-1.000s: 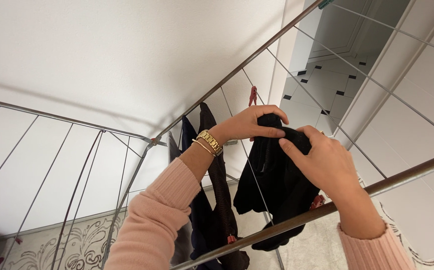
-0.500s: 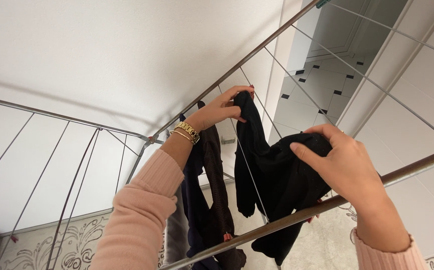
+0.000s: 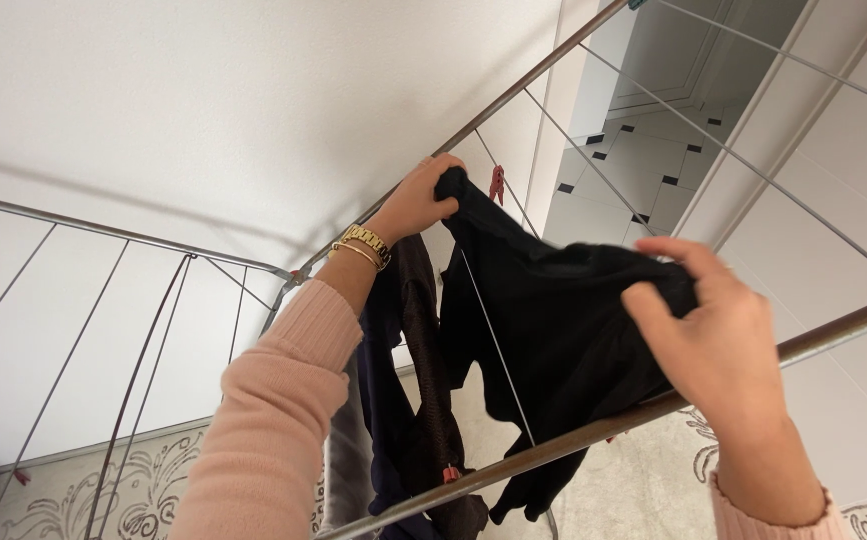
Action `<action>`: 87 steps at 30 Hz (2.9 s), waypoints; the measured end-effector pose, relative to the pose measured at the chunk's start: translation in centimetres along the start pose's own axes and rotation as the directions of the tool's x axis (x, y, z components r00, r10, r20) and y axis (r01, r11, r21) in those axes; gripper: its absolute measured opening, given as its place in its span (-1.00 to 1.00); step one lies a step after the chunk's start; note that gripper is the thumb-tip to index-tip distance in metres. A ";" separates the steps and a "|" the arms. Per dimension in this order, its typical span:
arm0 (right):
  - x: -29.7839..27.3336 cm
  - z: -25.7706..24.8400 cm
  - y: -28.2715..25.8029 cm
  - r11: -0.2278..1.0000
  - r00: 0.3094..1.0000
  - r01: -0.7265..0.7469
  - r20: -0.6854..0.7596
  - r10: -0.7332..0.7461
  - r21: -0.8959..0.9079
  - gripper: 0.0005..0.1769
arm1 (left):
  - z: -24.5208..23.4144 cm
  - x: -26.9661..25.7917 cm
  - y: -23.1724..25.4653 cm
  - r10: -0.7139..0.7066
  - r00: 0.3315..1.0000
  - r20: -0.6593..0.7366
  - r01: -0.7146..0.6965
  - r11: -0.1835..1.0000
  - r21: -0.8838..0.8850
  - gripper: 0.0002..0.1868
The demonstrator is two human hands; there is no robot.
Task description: The person takes dark garments from a red laundry basket and hangs them on a metal drying rack. They unfold each item, drape it over the rack bars, and use red clothespins to secure the garments in place.
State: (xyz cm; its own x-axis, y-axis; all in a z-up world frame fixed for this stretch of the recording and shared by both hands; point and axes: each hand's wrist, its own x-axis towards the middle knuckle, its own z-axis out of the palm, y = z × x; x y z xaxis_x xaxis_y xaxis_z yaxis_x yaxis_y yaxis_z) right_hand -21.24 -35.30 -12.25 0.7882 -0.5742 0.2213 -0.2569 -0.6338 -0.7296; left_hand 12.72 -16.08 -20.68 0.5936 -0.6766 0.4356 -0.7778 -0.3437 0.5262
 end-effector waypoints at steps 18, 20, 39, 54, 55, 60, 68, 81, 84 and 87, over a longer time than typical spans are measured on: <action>0.1 -0.4 0.4 0.976 0.980 0.005 -0.196 0.039 0.216 -0.54 | 2.0 5.4 -7.0 -0.137 0.976 -0.168 0.121 0.987 -0.104 -0.57; 0.1 -0.4 0.3 0.973 0.982 -0.016 -0.179 0.058 0.231 -0.56 | 1.9 6.2 -8.4 -0.101 0.978 -0.184 0.096 0.995 -0.035 -0.59; 0.1 2.7 1.5 0.997 0.990 -0.076 -0.117 0.074 -0.009 -0.48 | -5.1 13.3 -10.2 -0.099 0.955 -0.281 0.228 0.849 0.477 -0.89; 1.4 3.5 0.2 0.960 0.962 0.092 -0.272 -0.018 0.263 -0.52 | -9.1 16.0 -7.8 -0.258 0.911 -0.323 0.139 0.928 -0.347 -0.54; 1.4 3.3 -0.1 0.961 0.962 0.095 -0.272 -0.021 0.261 -0.52 | -9.4 16.1 -7.4 -0.258 0.910 -0.326 0.138 0.927 -0.348 -0.54; 1.1 2.5 -1.9 0.941 0.953 0.146 -0.297 -0.052 0.306 -0.47 | -10.8 16.7 -5.3 -0.252 0.911 -0.325 0.117 0.916 -0.383 -0.70; -2.7 2.3 -5.7 0.958 0.944 0.085 -0.330 0.011 0.275 -0.48 | -13.1 15.3 -3.2 -0.214 0.915 -0.342 0.085 0.931 -0.354 -0.74; -9.2 5.2 -8.1 0.807 0.987 0.156 -0.123 -0.104 0.570 -0.39 | -18.5 5.6 -3.2 -0.212 0.917 -0.339 0.147 0.967 -0.207 -0.77; -10.5 6.5 -8.4 0.853 1.000 0.020 -0.011 -0.017 0.522 -0.40 | -19.8 3.3 -5.5 -0.227 0.926 -0.301 0.166 0.962 -0.216 -0.73; -11.7 7.2 -9.0 0.855 0.986 -0.160 0.118 0.117 0.494 -0.40 | -21.2 0.4 -7.7 -0.273 0.922 -0.274 0.248 0.961 -0.123 -0.73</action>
State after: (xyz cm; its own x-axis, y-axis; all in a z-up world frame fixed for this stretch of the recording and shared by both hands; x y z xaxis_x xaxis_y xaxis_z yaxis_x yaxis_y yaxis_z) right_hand -24.09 -19.16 -12.94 0.8131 -0.5793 0.0568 -0.0697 -0.1938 -0.9786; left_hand 23.30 0.12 -9.09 0.8160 -0.3521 0.4584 -0.5753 -0.4181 0.7030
